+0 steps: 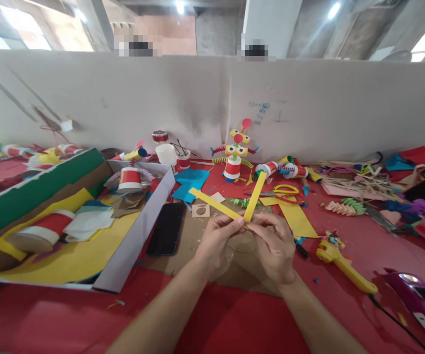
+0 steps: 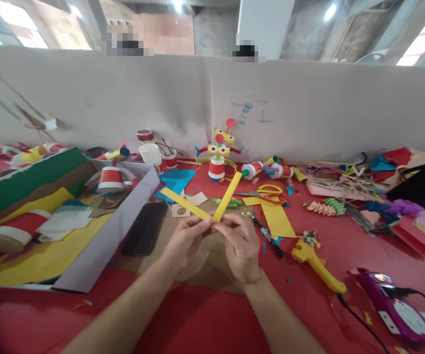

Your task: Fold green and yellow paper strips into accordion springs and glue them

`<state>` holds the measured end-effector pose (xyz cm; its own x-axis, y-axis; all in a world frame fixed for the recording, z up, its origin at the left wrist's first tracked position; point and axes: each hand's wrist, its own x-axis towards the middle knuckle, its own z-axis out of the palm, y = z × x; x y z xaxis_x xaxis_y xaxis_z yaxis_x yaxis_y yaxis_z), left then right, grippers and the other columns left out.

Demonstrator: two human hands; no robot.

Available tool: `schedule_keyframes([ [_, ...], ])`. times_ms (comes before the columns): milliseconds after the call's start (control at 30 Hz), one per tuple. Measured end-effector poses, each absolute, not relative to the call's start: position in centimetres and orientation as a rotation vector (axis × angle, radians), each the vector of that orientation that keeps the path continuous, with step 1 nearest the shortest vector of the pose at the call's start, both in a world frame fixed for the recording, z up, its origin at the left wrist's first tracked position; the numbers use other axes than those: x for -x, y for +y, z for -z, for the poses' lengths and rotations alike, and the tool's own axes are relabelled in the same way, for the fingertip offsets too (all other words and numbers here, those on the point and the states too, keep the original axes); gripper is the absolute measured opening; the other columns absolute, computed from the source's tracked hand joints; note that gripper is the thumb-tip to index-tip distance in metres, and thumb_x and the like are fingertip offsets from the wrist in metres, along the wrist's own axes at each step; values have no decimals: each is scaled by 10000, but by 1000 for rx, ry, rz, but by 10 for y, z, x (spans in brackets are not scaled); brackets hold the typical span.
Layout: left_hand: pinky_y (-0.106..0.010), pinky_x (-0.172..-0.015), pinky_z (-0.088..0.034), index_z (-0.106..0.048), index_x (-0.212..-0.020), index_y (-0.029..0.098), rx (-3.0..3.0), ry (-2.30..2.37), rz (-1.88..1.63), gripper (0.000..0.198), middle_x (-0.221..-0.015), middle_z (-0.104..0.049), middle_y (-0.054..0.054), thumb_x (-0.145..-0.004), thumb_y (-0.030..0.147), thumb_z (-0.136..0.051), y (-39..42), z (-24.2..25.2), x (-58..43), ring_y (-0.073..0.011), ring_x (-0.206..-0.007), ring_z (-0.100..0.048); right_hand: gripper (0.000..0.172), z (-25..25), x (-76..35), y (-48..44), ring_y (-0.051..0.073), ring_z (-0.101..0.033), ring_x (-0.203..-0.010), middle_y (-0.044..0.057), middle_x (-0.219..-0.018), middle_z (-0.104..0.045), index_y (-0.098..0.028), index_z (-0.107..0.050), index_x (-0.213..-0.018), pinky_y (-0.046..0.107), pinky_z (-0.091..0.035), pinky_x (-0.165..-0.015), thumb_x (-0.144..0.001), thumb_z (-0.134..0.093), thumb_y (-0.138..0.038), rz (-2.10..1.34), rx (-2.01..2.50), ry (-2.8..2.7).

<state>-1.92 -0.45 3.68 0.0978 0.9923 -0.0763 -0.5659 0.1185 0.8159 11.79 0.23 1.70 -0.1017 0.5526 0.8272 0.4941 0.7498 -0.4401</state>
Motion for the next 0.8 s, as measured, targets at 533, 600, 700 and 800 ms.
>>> schedule_keyframes([
  [533,-247,-694,-460,-692,-814,134,-652,944,-1483,215,-742,-677,-51,-608,188,-721,7,-18,18,-131,-706,-603,227,-13,-100,9,166,-592,-735,39,-827,-641,-192,-601,-925,292,-490,-669,-756,-596,-342,-1151,1043,-1357],
  [600,-259,-699,-459,-692,-813,128,-703,958,-1492,210,-746,-680,-56,-616,198,-716,6,-17,16,-134,-697,-601,225,-12,-101,10,168,-601,-711,41,-806,-654,-188,-616,-886,300,-493,-671,-750,-596,-365,-1131,1061,-1350],
  [700,-267,-701,-459,-694,-820,127,-706,934,-1470,211,-755,-680,-56,-631,218,-707,6,-17,16,-130,-679,-599,213,-14,-101,11,170,-611,-698,44,-806,-667,-190,-628,-862,306,-501,-668,-759,-578,-369,-1108,1050,-1349],
  [800,-265,-710,-459,-692,-819,136,-645,882,-1433,200,-766,-674,-45,-645,234,-697,7,-19,19,-123,-679,-599,173,-16,-102,11,161,-604,-681,34,-786,-665,-197,-631,-837,300,-501,-663,-769,-571,-344,-1125,1011,-1325],
])
